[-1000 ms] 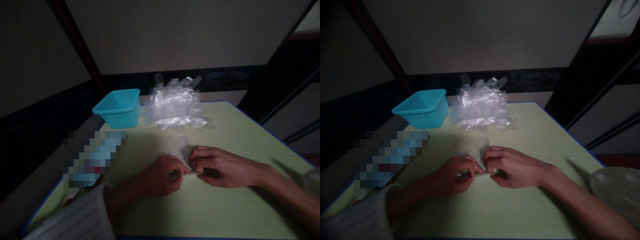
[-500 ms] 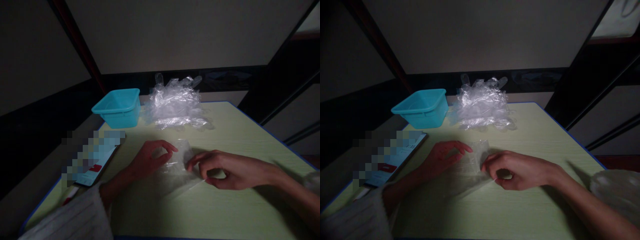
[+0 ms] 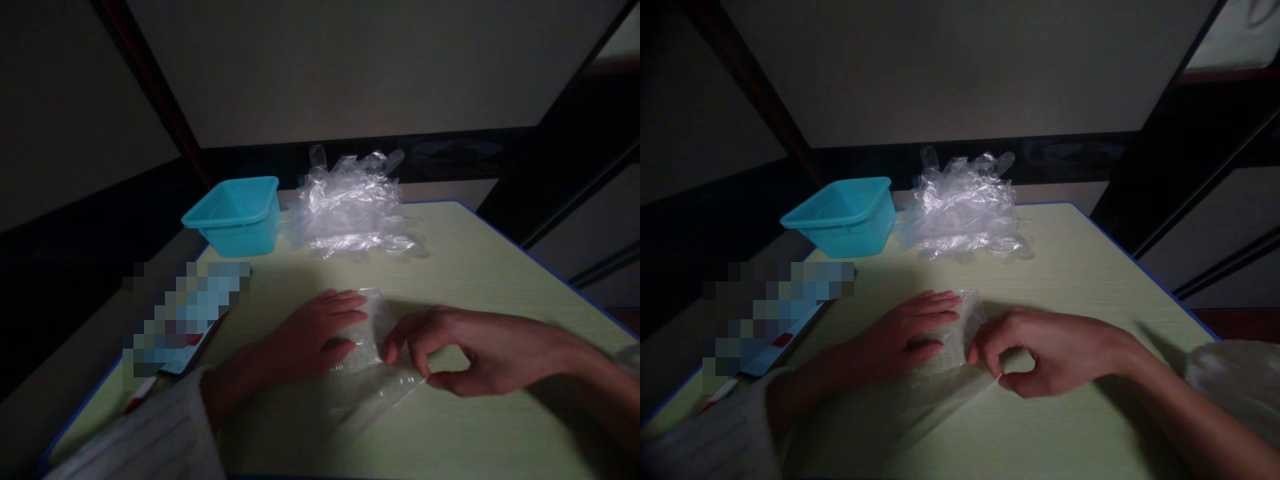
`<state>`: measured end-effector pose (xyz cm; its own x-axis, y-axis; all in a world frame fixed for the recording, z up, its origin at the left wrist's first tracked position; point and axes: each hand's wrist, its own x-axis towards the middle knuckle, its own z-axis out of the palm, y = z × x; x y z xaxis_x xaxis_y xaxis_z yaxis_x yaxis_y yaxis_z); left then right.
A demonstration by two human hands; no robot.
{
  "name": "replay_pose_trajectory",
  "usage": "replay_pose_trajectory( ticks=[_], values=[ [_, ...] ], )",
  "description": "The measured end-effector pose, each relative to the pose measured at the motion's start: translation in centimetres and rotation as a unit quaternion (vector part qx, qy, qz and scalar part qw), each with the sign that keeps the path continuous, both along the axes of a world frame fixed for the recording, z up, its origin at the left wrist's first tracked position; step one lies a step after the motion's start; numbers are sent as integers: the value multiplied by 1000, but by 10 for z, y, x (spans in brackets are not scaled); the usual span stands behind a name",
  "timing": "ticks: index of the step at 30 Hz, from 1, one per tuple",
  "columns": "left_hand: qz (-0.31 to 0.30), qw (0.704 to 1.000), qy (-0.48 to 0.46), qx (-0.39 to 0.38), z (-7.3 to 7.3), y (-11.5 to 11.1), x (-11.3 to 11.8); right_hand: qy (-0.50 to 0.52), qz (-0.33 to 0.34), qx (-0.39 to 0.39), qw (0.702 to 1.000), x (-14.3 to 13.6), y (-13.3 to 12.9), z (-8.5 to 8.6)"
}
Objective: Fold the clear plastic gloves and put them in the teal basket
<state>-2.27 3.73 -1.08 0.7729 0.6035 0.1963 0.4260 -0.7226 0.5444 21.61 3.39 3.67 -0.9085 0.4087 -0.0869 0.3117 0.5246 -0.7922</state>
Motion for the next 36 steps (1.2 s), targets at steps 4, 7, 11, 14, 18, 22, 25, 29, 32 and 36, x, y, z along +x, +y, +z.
replay_pose_trajectory(
  ticks=[4, 7, 11, 14, 18, 22, 25, 29, 32, 36],
  values=[
    [4, 1000, 17, -7, 0, 0, 0, 9, -18, 9, 1000, 0, 1, 1],
    [16, 998, -47, -23, 2, -1, 1, 5, -28, 28, 999, 1, 1, 3],
    [36, 979, -156, -125, 8, -4, 3, 0, -32, 33, 999, 0, 1, 4],
    [33, 951, -176, -251, 11, -7, 5, 2, -48, 45, 998, -1, 1, 4],
    [27, 890, -232, -392, 10, -9, 7, 5, -66, 56, 996, -2, 2, 3],
    [45, 850, -251, -462, 12, -7, 8, 14, -82, 60, 995, -3, 3, 0],
    [71, 835, -252, -485, 16, -6, 8, 31, -115, 43, 992, -4, 5, -5],
    [87, 830, -241, -495, 18, -3, 5, 93, -168, -30, 981, -9, 8, -16],
    [91, 830, -235, -498, 17, 1, 2, 130, -202, -80, 967, -12, 11, -24],
    [125, 835, -242, -479, 15, 6, -1, 137, -242, -89, 956, -15, 13, -31]
  ],
)
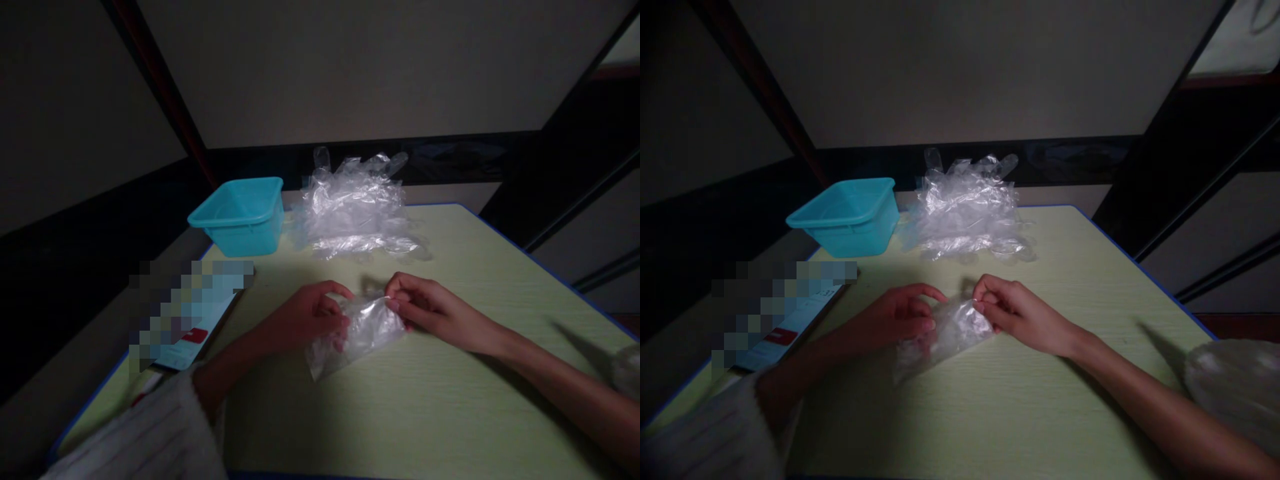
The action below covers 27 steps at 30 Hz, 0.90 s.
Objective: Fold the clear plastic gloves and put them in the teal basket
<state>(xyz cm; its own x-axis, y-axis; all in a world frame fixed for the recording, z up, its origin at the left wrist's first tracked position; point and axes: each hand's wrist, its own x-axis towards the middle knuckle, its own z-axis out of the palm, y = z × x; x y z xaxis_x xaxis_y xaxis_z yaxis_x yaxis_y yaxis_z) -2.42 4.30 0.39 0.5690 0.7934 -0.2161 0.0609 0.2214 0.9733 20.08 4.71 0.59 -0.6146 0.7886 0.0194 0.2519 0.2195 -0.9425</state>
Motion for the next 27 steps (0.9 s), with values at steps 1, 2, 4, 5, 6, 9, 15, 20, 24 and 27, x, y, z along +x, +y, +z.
replay_pose_trajectory(
  ticks=[1, 2, 4, 5, 6, 9, 15, 20, 24, 27],
  values=[
    [13, 1000, 7, 7, 0, 1, -1, -1, -8, 0, 1000, -1, 0, -1],
    [25, 999, 16, 15, 0, 2, -2, -3, -15, 0, 1000, -1, 1, -2],
    [45, 998, 36, 31, 0, 3, -3, -7, -30, 0, 1000, -3, 2, -3],
    [52, 997, 47, 39, 1, 4, -4, -10, -38, -1, 999, -3, 2, -3],
    [59, 995, 58, 46, 1, 4, -4, -14, -48, -2, 999, -4, 3, -4],
    [69, 993, 76, 52, 3, 4, -5, -22, -71, 1, 997, -7, 3, -4],
    [54, 992, 91, 65, 1, 4, -5, -26, -77, 23, 996, -9, 1, -1],
    [53, 993, 83, 62, -2, 4, -6, -29, -90, 54, 994, -8, 1, -2],
    [50, 993, 80, 70, -3, 4, -6, -39, -111, 82, 990, -9, 1, -3],
    [62, 992, 84, 72, -3, 5, -5, -50, -132, 101, 985, -10, 3, -4]
  ],
)
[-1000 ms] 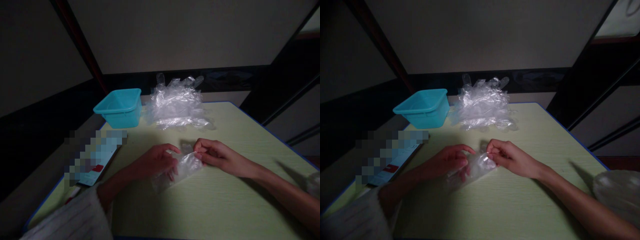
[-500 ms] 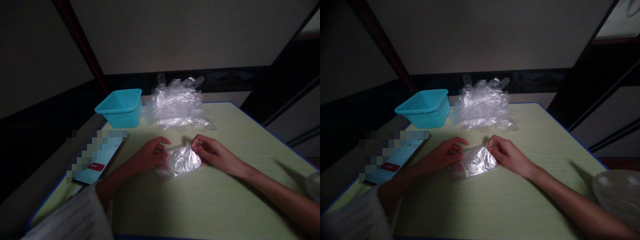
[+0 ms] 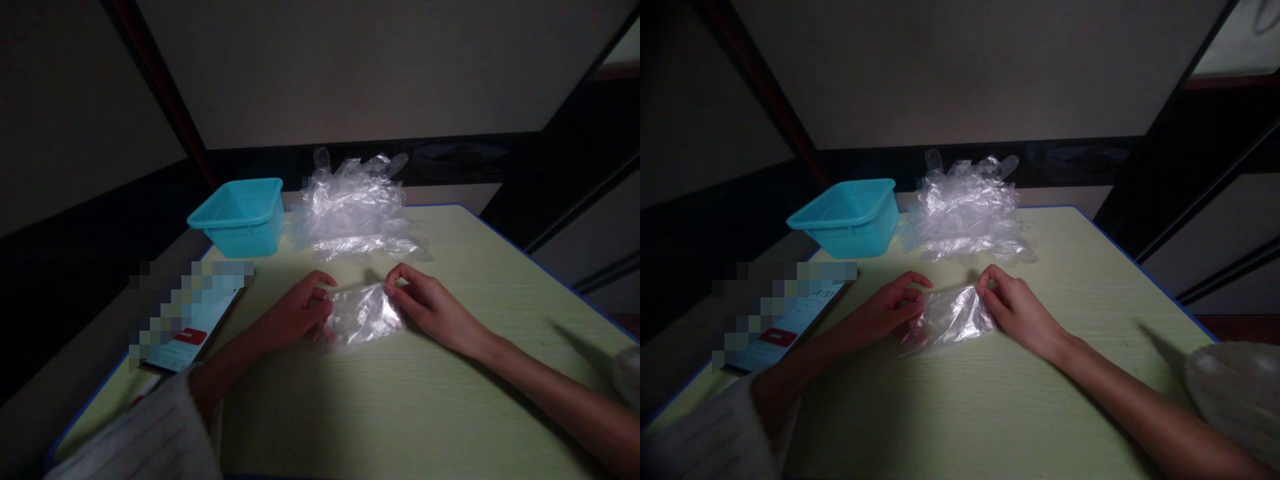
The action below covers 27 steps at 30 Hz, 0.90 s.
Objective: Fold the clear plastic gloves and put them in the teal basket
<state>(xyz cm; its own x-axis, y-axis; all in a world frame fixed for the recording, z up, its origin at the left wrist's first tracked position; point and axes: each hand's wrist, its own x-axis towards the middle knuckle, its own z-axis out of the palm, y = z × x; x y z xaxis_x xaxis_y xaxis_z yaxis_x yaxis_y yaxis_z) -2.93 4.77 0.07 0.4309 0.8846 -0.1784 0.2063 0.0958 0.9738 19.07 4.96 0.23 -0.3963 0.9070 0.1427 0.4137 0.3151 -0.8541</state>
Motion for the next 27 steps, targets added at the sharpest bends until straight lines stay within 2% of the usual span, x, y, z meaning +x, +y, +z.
replay_pose_trajectory(
  ticks=[14, 22, 27],
  values=[
    [40, 999, 20, 31, -4, 2, 0, -66, -79, 28, 994, -3, 6, -8],
    [40, 998, 42, 8, -4, 2, -2, -124, -97, 89, 983, -6, 2, -6],
    [52, 996, 73, 24, -2, 3, -3, -150, -107, 114, 976, -7, 3, -8]
  ],
)
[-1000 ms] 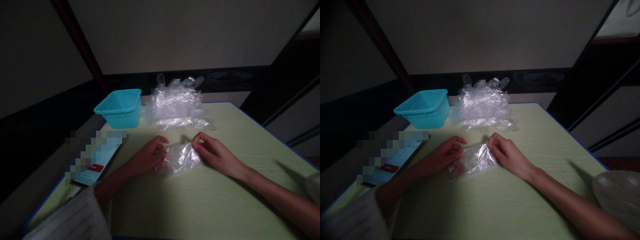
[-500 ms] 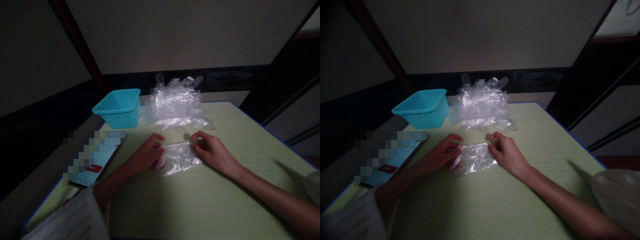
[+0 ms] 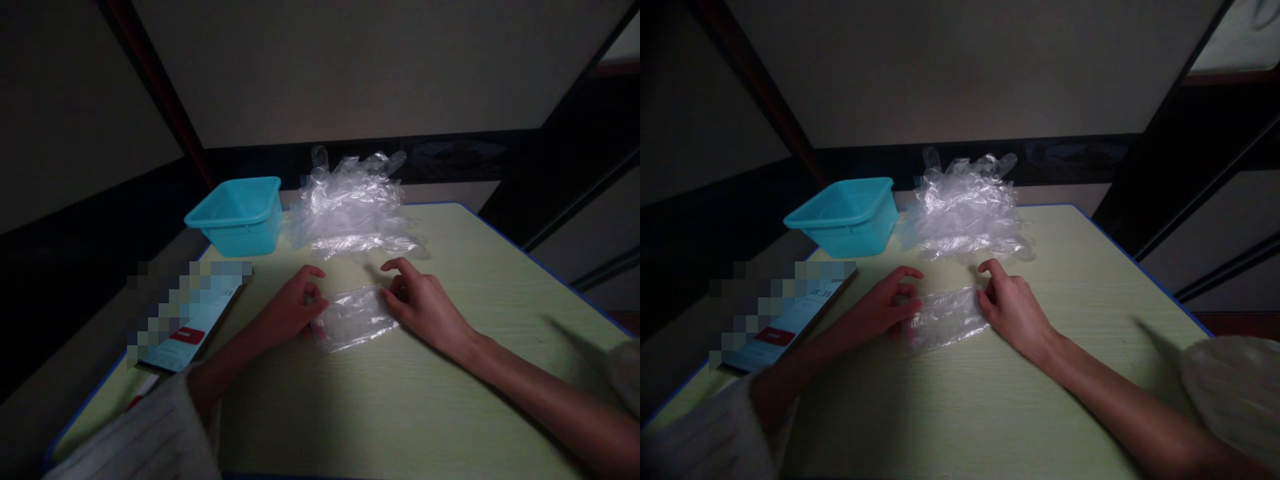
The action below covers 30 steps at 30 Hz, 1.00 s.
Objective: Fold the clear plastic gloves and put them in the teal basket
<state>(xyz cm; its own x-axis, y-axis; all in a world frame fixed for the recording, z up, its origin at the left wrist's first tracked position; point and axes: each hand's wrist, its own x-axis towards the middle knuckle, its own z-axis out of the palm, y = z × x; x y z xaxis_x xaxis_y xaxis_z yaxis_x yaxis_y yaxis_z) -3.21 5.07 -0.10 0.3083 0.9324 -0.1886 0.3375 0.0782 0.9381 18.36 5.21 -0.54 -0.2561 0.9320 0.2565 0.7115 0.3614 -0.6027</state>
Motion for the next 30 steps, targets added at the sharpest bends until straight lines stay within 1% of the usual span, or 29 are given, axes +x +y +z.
replay_pose_trajectory(
  ticks=[7, 15, 18, 22, 26, 28, 30],
  values=[
    [45, 997, 52, 40, 1, 2, 0, -95, -40, 10, 995, 0, -2, -4],
    [48, 985, 131, 101, 0, 2, 2, -124, -41, 18, 991, 0, -2, -5],
    [57, 975, 162, 139, -1, 1, 3, -141, -47, 24, 989, 1, -1, -6],
    [67, 962, 190, 183, -5, 2, 5, -156, -44, 30, 986, 1, 0, -6],
    [68, 954, 209, 203, -9, 3, 5, -170, -48, 25, 984, 0, 0, -6],
    [67, 946, 236, 210, -9, 3, 5, -169, -48, 25, 984, 2, 1, -5],
    [69, 934, 270, 224, -8, 2, 4, -149, -41, 41, 987, 4, 1, -5]
  ],
)
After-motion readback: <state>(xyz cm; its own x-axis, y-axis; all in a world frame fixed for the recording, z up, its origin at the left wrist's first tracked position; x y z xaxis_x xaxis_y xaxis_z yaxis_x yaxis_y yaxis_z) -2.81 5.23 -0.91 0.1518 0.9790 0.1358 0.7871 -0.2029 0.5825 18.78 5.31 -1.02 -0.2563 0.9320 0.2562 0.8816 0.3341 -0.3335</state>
